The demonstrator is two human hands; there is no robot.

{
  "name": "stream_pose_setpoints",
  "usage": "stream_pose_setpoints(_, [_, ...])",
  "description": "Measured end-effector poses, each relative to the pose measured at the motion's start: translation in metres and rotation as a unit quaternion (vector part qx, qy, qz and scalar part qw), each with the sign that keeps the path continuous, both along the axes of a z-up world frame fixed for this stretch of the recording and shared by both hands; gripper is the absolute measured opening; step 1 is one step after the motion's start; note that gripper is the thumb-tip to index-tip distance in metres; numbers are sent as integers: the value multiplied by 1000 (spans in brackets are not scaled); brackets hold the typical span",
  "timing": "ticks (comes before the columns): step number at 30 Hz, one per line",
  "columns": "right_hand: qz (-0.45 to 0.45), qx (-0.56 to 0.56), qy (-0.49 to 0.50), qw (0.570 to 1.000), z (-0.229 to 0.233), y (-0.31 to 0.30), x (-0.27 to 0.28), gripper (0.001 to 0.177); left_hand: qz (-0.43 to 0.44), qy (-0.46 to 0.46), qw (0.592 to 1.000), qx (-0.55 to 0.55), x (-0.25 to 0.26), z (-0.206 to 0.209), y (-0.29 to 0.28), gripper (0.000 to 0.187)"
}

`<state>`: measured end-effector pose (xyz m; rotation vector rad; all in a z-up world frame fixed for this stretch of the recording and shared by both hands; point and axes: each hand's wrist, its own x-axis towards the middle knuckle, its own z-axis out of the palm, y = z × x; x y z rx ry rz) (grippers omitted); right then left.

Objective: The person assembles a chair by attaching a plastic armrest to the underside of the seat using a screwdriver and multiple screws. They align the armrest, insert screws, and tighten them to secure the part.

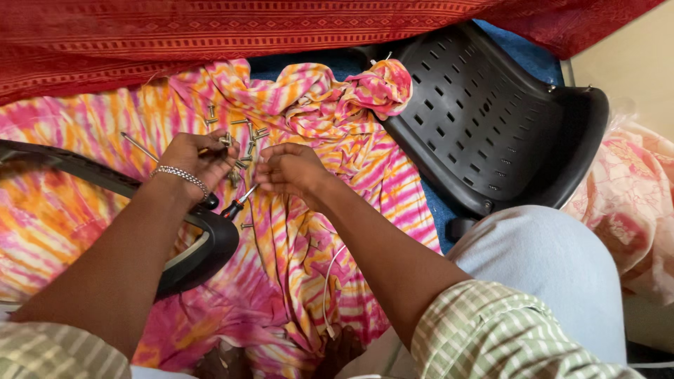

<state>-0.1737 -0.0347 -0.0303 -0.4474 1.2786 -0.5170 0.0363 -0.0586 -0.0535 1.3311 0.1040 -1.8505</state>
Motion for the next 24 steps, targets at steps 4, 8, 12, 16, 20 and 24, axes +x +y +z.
stream_pose_setpoints(4, [10,-1,-39,999,-7,0,13,28,95,101,988,66,-5,2,18,16])
stream_pose_setpoints(8, [41,-37,33,998,-24,0,20,32,-7,56,998,32,-2,-15,19,15])
stream_pose_setpoints(12, [184,-216,268,921,-46,-3,30,39,-206,-380,902,2,8,-22,10,25])
stream_pose_setpoints(16, [271,-410,362,792,-59,-13,49,35,-352,-558,749,-65,21,-9,11,17])
stream_pose_setpoints(20, [309,-407,409,756,-61,-15,57,25,-362,-639,656,-172,16,-7,19,14])
stream_pose_setpoints(24, [286,-344,406,797,-59,-12,53,25,-380,-618,609,-320,9,-16,22,17])
